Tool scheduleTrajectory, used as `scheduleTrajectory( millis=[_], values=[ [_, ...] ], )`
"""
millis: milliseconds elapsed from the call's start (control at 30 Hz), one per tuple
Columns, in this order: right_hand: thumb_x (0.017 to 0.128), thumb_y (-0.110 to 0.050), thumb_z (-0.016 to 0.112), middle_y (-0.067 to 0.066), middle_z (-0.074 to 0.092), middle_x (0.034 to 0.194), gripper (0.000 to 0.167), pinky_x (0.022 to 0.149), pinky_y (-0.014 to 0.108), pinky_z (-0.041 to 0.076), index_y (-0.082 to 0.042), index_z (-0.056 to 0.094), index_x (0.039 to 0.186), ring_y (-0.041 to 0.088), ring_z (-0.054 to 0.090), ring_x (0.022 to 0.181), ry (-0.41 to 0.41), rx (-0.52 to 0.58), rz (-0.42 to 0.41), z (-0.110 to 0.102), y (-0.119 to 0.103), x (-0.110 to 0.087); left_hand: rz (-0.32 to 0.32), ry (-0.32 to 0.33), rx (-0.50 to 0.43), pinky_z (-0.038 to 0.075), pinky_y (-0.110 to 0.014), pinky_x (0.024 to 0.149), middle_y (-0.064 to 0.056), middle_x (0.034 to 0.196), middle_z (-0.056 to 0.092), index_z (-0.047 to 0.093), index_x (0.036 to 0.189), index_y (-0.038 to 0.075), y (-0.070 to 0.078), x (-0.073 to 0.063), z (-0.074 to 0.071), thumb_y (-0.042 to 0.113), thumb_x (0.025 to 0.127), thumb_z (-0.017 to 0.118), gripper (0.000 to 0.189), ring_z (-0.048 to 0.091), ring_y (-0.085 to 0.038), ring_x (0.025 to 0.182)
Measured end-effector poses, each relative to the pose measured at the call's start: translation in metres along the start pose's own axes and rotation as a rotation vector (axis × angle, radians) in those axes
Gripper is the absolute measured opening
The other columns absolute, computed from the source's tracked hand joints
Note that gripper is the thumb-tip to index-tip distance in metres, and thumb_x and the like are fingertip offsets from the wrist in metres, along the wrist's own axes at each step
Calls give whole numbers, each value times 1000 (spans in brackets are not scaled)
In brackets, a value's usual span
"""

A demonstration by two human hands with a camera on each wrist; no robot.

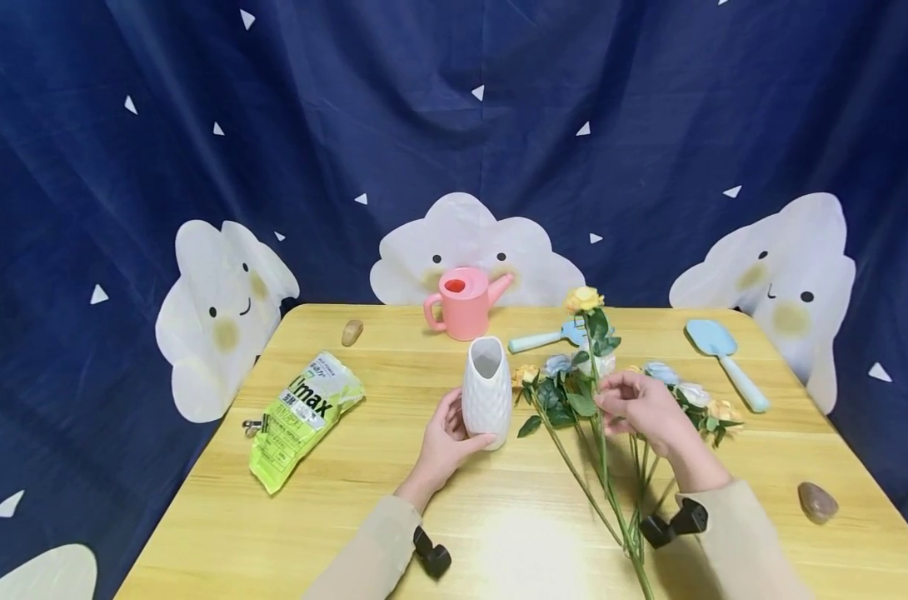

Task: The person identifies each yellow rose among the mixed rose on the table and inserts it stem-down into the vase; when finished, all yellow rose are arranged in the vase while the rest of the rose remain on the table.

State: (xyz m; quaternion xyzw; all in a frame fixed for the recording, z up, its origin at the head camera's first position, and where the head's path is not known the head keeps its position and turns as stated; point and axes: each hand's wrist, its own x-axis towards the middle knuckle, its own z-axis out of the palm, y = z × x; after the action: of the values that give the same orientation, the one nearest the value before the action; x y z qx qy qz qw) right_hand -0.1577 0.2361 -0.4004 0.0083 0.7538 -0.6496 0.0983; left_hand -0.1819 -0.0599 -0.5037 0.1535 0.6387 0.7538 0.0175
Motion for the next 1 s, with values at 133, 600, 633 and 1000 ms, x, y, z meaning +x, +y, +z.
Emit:
scheduleTrajectory(
  millis=[133,600,633,1000],
  values=[
    [89,-3,59,12,56,90,27,65,39,56,4,47,112,19,59,69,-7,21,-51,8,-21,8,15,-5,-11,38,-40,100,-18,130,49,36,135,3,1,1,-1,-10,68,76,79,47,-28,120],
    [86,7,59,5,59,81,24,58,34,56,5,50,108,14,60,64,43,124,-309,39,-96,22,27,-12,-11,38,-40,101,-20,128,48,36,133,2,4,4,-1,-13,68,74,77,47,-32,118],
    [85,8,60,5,60,80,23,57,34,56,5,51,106,15,60,63,51,143,-334,41,-102,21,27,-13,-13,38,-40,100,-20,128,48,36,133,2,4,4,-1,-13,69,74,77,47,-33,118],
    [82,6,66,8,61,78,21,55,35,56,-3,58,100,20,62,62,149,149,-440,70,-164,31,26,-6,-28,39,-41,100,-19,128,47,36,133,2,-2,0,1,-12,67,76,78,47,-33,118]
  ],
)
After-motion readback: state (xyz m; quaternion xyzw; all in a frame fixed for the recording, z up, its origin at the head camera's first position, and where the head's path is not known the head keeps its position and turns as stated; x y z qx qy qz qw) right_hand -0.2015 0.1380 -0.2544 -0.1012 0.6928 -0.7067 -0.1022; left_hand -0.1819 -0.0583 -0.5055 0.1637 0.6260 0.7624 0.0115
